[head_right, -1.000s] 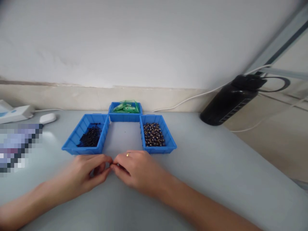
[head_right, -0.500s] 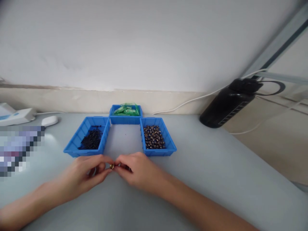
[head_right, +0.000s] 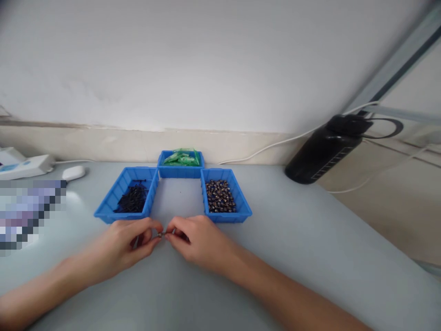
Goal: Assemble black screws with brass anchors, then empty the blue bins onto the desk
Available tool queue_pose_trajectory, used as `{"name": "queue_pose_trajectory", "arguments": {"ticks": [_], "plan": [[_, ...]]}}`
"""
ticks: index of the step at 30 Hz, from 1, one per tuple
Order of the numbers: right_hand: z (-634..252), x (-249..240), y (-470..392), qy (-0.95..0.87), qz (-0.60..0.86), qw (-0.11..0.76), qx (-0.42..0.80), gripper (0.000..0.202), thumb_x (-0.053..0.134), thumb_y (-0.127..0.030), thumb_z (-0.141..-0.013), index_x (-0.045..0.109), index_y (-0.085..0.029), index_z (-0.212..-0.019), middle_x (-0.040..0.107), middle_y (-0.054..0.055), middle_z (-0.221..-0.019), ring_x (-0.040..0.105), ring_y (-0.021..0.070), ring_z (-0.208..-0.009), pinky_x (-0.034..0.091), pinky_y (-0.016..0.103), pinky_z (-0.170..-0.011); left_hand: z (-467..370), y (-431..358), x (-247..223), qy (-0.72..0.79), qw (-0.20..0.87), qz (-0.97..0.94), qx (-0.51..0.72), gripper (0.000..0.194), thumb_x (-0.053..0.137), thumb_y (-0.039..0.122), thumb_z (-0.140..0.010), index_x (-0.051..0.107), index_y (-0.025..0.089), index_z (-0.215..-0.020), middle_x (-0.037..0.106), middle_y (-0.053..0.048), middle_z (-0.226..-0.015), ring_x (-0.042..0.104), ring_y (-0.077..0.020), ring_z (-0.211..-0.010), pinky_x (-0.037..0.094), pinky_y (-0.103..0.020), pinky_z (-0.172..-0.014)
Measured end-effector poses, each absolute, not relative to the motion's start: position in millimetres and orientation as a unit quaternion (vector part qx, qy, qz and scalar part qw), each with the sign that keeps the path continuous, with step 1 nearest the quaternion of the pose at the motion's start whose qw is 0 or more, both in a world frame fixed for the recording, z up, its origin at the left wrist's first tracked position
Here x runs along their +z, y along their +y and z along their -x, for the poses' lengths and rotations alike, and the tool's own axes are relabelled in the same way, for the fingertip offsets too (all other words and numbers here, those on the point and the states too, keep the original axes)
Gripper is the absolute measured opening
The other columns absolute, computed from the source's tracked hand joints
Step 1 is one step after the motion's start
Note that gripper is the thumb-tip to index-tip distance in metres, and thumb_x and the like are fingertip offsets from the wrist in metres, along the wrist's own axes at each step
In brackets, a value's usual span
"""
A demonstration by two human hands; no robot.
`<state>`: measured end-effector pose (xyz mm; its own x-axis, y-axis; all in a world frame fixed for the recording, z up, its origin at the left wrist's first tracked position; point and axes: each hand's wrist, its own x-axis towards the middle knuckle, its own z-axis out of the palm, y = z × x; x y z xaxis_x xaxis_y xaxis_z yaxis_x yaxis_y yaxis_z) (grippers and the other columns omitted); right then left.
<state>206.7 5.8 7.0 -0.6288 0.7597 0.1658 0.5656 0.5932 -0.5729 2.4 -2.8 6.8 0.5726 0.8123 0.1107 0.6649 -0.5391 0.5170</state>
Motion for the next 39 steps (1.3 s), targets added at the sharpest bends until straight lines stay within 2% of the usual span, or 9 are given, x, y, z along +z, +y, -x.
{"name": "queue_pose_trajectory", "arguments": {"ticks": [3,5,9,14,18,25,28,32,39], "plan": [[-207.2,6.8,3.1,-0.883,0.365,0.22,0.195,0.01,0.05,-0.022,-0.086,0.06,-0.019,-0.087,0.064,0.0,-0.07,0.058,0.012,-0.065,0.041,0.022,-0.062,-4.3,-3.7,7.6,0.425,0.212,-0.864,0.167,0.011,0.048,0.021,-0.084,0.057,0.02,-0.091,0.05,0.005,-0.059,0.047,-0.0087,-0.051,0.033,-0.018,-0.049],[-207.2,6.2,0.9,-0.895,0.347,0.224,0.168,0.011,0.049,-0.022,-0.086,0.06,-0.018,-0.086,0.063,0.0,-0.069,0.057,0.0124,-0.065,0.041,0.023,-0.062,-6.0,-4.8,8.0,0.417,0.212,-0.869,0.161,0.008,0.048,0.02,-0.084,0.055,0.019,-0.082,0.049,0.005,-0.058,0.046,-0.0083,-0.051,0.032,-0.018,-0.048],[-206.7,5.5,-1.1,-0.905,0.323,0.226,0.156,0.01,0.049,-0.021,-0.086,0.059,-0.018,-0.084,0.061,-0.001,-0.067,0.056,0.0118,-0.064,0.04,0.022,-0.062,-7.7,-6.4,8.7,0.406,0.211,-0.875,0.159,0.015,0.047,0.019,-0.084,0.048,0.018,-0.069,0.048,0.005,-0.058,0.044,-0.0077,-0.05,0.031,-0.018,-0.048],[-207.4,7.8,1.1,-0.897,0.333,0.244,0.159,0.009,0.049,-0.019,-0.085,0.059,-0.018,-0.086,0.061,-0.001,-0.067,0.056,0.0116,-0.063,0.041,0.022,-0.062,-5.5,-5.4,11.5,0.414,0.229,-0.867,0.158,0.008,0.048,0.023,-0.086,0.055,0.019,-0.084,0.052,0.005,-0.06,0.048,-0.0087,-0.052,0.033,-0.018,-0.049],[-208.1,8.6,3.3,-0.891,0.35,0.234,0.169,0.009,0.05,-0.016,-0.082,0.059,-0.017,-0.085,0.061,0.0,-0.067,0.055,0.0113,-0.062,0.04,0.022,-0.061,-3.7,-4.6,11.0,0.423,0.228,-0.857,0.185,0.011,0.049,0.024,-0.086,0.056,0.021,-0.093,0.053,0.006,-0.06,0.048,-0.0085,-0.052,0.035,-0.018,-0.049],[-206.2,4.9,1.7,-0.89,0.354,0.194,0.211,0.014,0.051,-0.014,-0.08,0.051,-0.018,-0.066,0.055,-0.003,-0.059,0.051,0.0093,-0.055,0.034,0.02,-0.052,-3.2,-8.4,8.0,0.356,0.199,-0.882,0.236,0.013,0.047,0.022,-0.087,0.058,0.02,-0.095,0.054,0.005,-0.062,0.049,-0.0077,-0.053,0.037,-0.018,-0.05],[-206.0,5.2,1.0,-0.89,0.354,0.193,0.213,0.012,0.05,-0.015,-0.082,0.052,-0.018,-0.07,0.056,-0.003,-0.061,0.052,0.0091,-0.055,0.034,0.019,-0.053,-3.2,-7.5,10.0,0.366,0.19,-0.882,0.228,0.012,0.048,0.022,-0.086,0.057,0.019,-0.093,0.055,0.004,-0.062,0.049,-0.008,-0.052,0.037,-0.018,-0.049],[-206.7,7.3,1.6,-0.905,0.345,0.193,0.158,0.012,0.047,-0.018,-0.085,0.058,-0.018,-0.08,0.058,0.0,-0.065,0.053,0.011,-0.059,0.036,0.021,-0.056,-3.0,-4.9,12.2,0.407,0.168,-0.876,0.198,0.01,0.048,0.024,-0.085,0.056,0.019,-0.087,0.056,0.003,-0.062,0.052,-0.0103,-0.054,0.037,-0.02,-0.05],[-211.5,14.7,2.4,-0.909,0.329,0.257,0.016,0.018,0.044,-0.017,-0.084,0.06,-0.016,-0.076,0.056,-0.001,-0.057,0.051,0.0109,-0.053,0.037,0.022,-0.055,-0.5,-3.8,13.5,0.379,0.119,-0.903,0.164,0.021,0.041,0.028,-0.091,0.057,0.018,-0.082,0.056,0.002,-0.062,0.054,-0.0121,-0.055,0.037,-0.023,-0.052]]}}
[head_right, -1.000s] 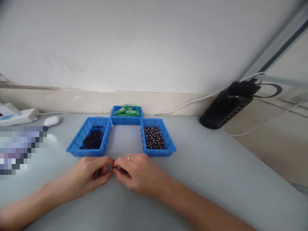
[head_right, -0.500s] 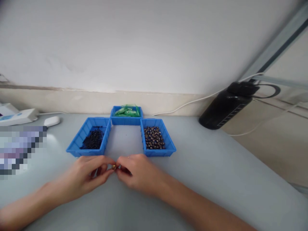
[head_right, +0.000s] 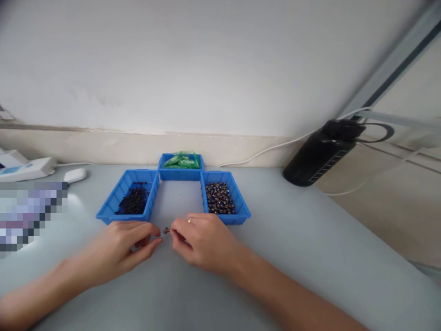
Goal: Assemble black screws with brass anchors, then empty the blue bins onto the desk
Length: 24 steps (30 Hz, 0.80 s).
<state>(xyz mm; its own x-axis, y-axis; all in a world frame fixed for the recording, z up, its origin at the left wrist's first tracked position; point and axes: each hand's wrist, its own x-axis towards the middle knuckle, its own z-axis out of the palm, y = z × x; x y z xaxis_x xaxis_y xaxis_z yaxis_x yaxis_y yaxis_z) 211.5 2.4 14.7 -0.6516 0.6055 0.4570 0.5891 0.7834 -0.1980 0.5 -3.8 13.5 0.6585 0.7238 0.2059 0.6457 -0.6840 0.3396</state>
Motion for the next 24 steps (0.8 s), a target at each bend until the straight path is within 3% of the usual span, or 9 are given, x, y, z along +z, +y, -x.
{"name": "queue_pose_trajectory", "arguments": {"ticks": [6,11,17,24], "plan": [[-227,30,13,-0.834,0.433,0.321,-0.119,0.017,0.046,-0.018,-0.082,0.056,-0.017,-0.069,0.055,-0.001,-0.057,0.05,0.0103,-0.054,0.036,0.022,-0.056,5,-1,19,0.305,0.026,-0.922,0.239,0.028,0.039,0.023,-0.092,0.058,0.016,-0.072,0.05,0.002,-0.055,0.047,-0.0108,-0.051,0.033,-0.024,-0.049],[-239,36,28,-0.77,0.588,0.215,-0.128,0.018,0.046,-0.024,-0.079,0.051,-0.02,-0.062,0.053,-0.002,-0.053,0.046,0.012,-0.049,0.027,0.024,-0.048,13,5,27,0.31,-0.045,-0.91,0.271,0.022,0.044,0.02,-0.09,0.06,0.015,-0.075,0.051,0.001,-0.056,0.047,-0.012,-0.053,0.036,-0.025,-0.05],[-241,36,37,-0.741,0.656,0.139,-0.044,0.017,0.045,-0.026,-0.079,0.053,-0.022,-0.065,0.057,-0.002,-0.055,0.045,0.0128,-0.049,0.022,0.024,-0.047,23,20,27,0.391,-0.093,-0.891,0.213,0.021,0.046,0.03,-0.089,0.061,0.015,-0.089,0.061,-0.005,-0.081,0.056,-0.0193,-0.075,0.046,-0.033,-0.067],[-240,37,36,-0.723,0.681,0.095,-0.065,0.024,0.042,-0.029,-0.081,0.049,-0.021,-0.059,0.054,0.0,-0.052,0.042,0.0135,-0.046,0.019,0.025,-0.045,22,20,21,0.43,-0.016,-0.88,0.201,0.024,0.044,0.035,-0.089,0.059,0.016,-0.094,0.063,-0.004,-0.083,0.061,-0.0184,-0.075,0.048,-0.029,-0.064]]}}
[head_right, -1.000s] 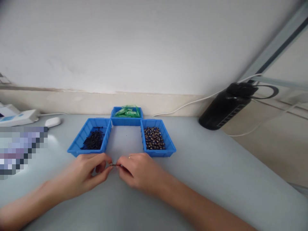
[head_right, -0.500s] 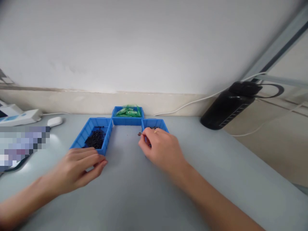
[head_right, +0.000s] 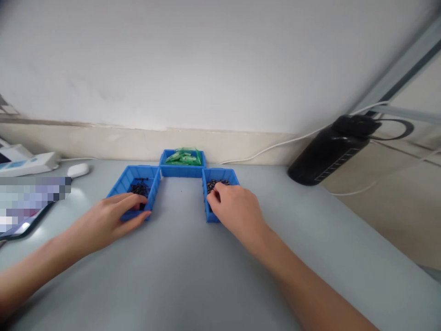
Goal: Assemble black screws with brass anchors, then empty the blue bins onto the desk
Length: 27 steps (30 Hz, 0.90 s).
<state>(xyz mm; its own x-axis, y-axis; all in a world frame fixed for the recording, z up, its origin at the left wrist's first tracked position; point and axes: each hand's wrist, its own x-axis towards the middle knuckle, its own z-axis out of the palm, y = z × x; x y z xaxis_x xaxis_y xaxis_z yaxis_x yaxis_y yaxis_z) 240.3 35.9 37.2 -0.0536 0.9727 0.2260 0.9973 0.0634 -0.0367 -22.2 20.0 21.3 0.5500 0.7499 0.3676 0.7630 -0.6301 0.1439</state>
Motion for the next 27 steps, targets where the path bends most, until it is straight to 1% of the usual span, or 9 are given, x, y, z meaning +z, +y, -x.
{"name": "queue_pose_trajectory", "arguments": {"ticks": [3,6,9,14,17,21,27], "plan": [[-238.9,37.1,35.6,-0.727,0.675,0.1,-0.075,0.029,0.039,-0.032,-0.086,0.049,-0.021,-0.061,0.054,0.0,-0.053,0.045,0.0142,-0.049,0.019,0.026,-0.046,22.0,19.5,19.4,-0.444,-0.007,0.873,-0.199,0.024,0.044,0.036,-0.089,0.057,0.017,-0.097,0.064,-0.004,-0.086,0.063,-0.0179,-0.076,0.049,-0.028,-0.064],[-237.7,36.1,35.0,-0.748,0.65,0.12,-0.06,0.034,0.036,-0.037,-0.09,0.048,-0.02,-0.063,0.056,-0.001,-0.056,0.049,0.0139,-0.052,0.024,0.025,-0.048,22.3,19.7,18.4,-0.441,-0.006,0.875,-0.198,0.025,0.042,0.036,-0.09,0.057,0.018,-0.097,0.065,-0.004,-0.086,0.063,-0.018,-0.076,0.05,-0.028,-0.066],[-237.1,33.9,34.5,-0.773,0.618,0.139,-0.032,0.033,0.04,-0.041,-0.088,0.048,-0.02,-0.064,0.059,0.0,-0.059,0.054,0.0148,-0.055,0.029,0.025,-0.049,22.4,19.3,17.8,-0.43,0.0,0.881,-0.2,0.026,0.04,0.036,-0.091,0.057,0.017,-0.096,0.065,-0.005,-0.087,0.063,-0.0189,-0.077,0.05,-0.03,-0.067],[-237.7,30.2,34.1,-0.785,0.601,0.148,-0.02,0.022,0.046,-0.034,-0.084,0.051,-0.02,-0.068,0.063,0.0,-0.065,0.058,0.0157,-0.058,0.034,0.026,-0.05,22.2,17.8,17.1,-0.423,0.006,0.884,-0.198,0.025,0.04,0.036,-0.092,0.056,0.018,-0.097,0.065,-0.005,-0.088,0.063,-0.0191,-0.078,0.05,-0.03,-0.068],[-238.2,29.2,33.7,-0.793,0.59,0.152,-0.014,0.018,0.048,-0.033,-0.083,0.053,-0.02,-0.073,0.064,0.0,-0.067,0.059,0.0163,-0.062,0.037,0.026,-0.054,21.8,17.5,17.7,-0.425,0.006,0.886,-0.188,0.024,0.04,0.036,-0.092,0.056,0.018,-0.097,0.065,-0.005,-0.088,0.063,-0.0196,-0.078,0.05,-0.031,-0.068],[-237.3,29.7,32.7,-0.792,0.593,0.146,0.005,0.016,0.047,-0.032,-0.084,0.054,-0.02,-0.076,0.064,0.001,-0.071,0.059,0.0164,-0.065,0.039,0.027,-0.057,21.3,17.5,18.5,-0.419,0.002,0.889,-0.186,0.024,0.04,0.034,-0.092,0.055,0.017,-0.098,0.065,-0.005,-0.088,0.063,-0.0205,-0.079,0.05,-0.033,-0.068],[-235.3,29.7,32.7,-0.793,0.591,0.149,0.017,0.016,0.046,-0.031,-0.085,0.052,-0.019,-0.076,0.063,0.001,-0.071,0.058,0.0163,-0.065,0.04,0.027,-0.059,20.9,17.0,17.3,-0.413,0.006,0.89,-0.192,0.024,0.04,0.034,-0.092,0.056,0.017,-0.097,0.064,-0.005,-0.088,0.063,-0.0203,-0.078,0.051,-0.033,-0.067]]}}
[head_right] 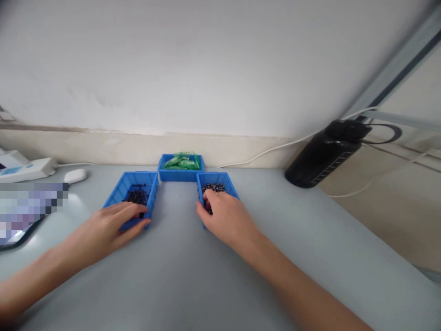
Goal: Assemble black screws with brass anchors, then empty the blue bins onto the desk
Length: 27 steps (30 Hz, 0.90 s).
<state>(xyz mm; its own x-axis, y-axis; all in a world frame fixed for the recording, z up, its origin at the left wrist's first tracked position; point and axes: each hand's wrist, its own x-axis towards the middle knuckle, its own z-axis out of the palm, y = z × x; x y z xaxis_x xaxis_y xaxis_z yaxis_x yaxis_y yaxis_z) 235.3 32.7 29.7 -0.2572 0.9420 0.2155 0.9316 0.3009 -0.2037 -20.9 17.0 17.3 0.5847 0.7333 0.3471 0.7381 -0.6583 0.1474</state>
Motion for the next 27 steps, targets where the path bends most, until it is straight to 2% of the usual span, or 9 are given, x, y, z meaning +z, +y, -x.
{"name": "queue_pose_trajectory", "arguments": {"ticks": [7,15,20,22,24,26,27], "plan": [[-231,29,28,-0.8,0.576,0.163,0.027,0.022,0.045,-0.035,-0.087,0.056,-0.019,-0.079,0.062,0.002,-0.07,0.059,0.0176,-0.066,0.041,0.027,-0.059,21,19,17,-0.396,-0.006,0.894,-0.209,0.021,0.042,0.03,-0.092,0.056,0.017,-0.097,0.063,-0.005,-0.086,0.061,-0.018,-0.078,0.05,-0.031,-0.068],[-229,21,29,-0.779,0.596,0.193,0.008,0.021,0.048,-0.034,-0.085,0.06,-0.018,-0.084,0.065,0.004,-0.075,0.06,0.0191,-0.069,0.043,0.029,-0.062,15,15,15,-0.33,-0.007,0.912,-0.244,0.017,0.043,0.021,-0.091,0.059,0.014,-0.091,0.058,-0.003,-0.07,0.055,-0.015,-0.067,0.045,-0.027,-0.06],[-228,25,29,-0.773,0.593,0.224,-0.003,0.022,0.05,-0.037,-0.084,0.06,-0.018,-0.089,0.064,0.005,-0.082,0.06,0.0194,-0.074,0.045,0.03,-0.066,18,14,23,-0.345,-0.014,0.899,-0.27,0.018,0.045,0.027,-0.091,0.058,0.015,-0.092,0.061,-0.005,-0.08,0.056,-0.0165,-0.075,0.046,-0.028,-0.069],[-236,32,33,-0.769,0.587,0.253,-0.026,0.025,0.048,-0.039,-0.086,0.06,-0.019,-0.093,0.064,0.005,-0.085,0.06,0.0195,-0.077,0.045,0.03,-0.068,29,23,31,-0.405,-0.018,0.857,-0.317,0.02,0.046,0.032,-0.089,0.057,0.017,-0.095,0.062,-0.005,-0.087,0.057,-0.0173,-0.08,0.046,-0.028,-0.073],[-251,39,40,-0.748,0.602,0.268,-0.075,0.028,0.045,-0.041,-0.086,0.06,-0.018,-0.096,0.065,0.007,-0.09,0.059,0.0216,-0.081,0.044,0.033,-0.071,43,36,39,-0.528,0.001,0.778,-0.34,0.023,0.044,0.036,-0.089,0.058,0.018,-0.091,0.063,-0.003,-0.081,0.058,-0.0175,-0.074,0.045,-0.027,-0.067],[-272,43,48,-0.716,0.652,0.233,-0.093,0.033,0.048,-0.043,-0.082,0.059,-0.017,-0.1,0.065,0.008,-0.087,0.06,0.0236,-0.077,0.044,0.034,-0.067,55,49,43,-0.623,-0.004,0.727,-0.288,0.028,0.042,0.042,-0.087,0.059,0.019,-0.085,0.064,-0.003,-0.076,0.059,-0.0192,-0.068,0.043,-0.029,-0.064],[-282,43,52,-0.705,0.678,0.199,-0.063,0.037,0.05,-0.046,-0.08,0.058,-0.017,-0.101,0.065,0.008,-0.081,0.06,0.0234,-0.071,0.043,0.034,-0.061,59,55,42,-0.645,-0.033,0.722,-0.249,0.032,0.039,0.044,-0.087,0.059,0.019,-0.087,0.066,-0.004,-0.078,0.06,-0.0208,-0.069,0.043,-0.031,-0.064]]}}
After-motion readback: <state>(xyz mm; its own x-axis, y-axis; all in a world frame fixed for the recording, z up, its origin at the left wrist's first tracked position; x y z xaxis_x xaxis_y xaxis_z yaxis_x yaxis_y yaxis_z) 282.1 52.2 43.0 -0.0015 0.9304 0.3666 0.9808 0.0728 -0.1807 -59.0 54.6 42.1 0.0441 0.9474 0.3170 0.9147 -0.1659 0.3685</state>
